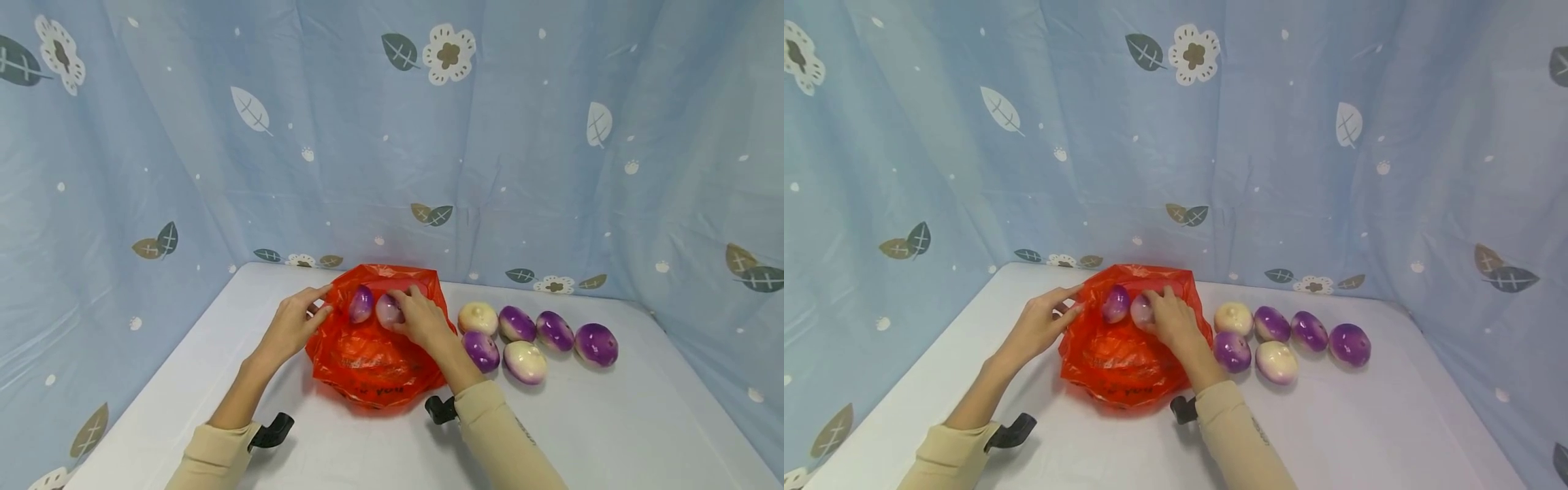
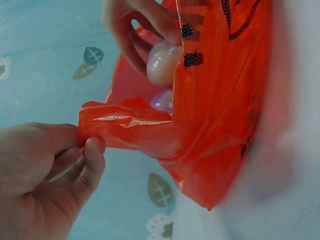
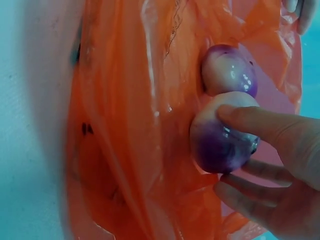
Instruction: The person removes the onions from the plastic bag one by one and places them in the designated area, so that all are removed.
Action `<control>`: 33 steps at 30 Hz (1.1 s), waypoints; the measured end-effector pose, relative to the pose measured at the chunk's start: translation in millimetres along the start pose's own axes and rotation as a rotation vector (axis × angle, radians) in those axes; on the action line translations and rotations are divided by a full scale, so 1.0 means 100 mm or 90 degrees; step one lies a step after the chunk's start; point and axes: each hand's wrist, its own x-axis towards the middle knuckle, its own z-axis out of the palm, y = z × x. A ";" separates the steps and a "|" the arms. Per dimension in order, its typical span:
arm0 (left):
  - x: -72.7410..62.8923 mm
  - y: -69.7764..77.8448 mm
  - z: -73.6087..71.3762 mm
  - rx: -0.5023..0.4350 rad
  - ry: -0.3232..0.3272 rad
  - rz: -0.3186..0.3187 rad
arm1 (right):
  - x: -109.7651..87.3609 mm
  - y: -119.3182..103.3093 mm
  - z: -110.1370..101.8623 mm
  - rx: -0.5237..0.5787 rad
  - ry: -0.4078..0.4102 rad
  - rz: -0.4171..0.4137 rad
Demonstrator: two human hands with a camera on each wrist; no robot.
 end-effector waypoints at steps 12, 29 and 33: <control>0.02 0.02 -0.02 0.004 0.000 -0.007 | -0.04 -0.01 -0.04 -0.003 -0.014 -0.012; 0.01 0.01 -0.03 0.004 0.002 -0.013 | -0.22 -0.10 -0.19 0.016 -0.013 -0.050; 0.00 0.01 -0.04 0.002 -0.001 -0.016 | -0.29 -0.13 -0.26 0.029 -0.005 -0.055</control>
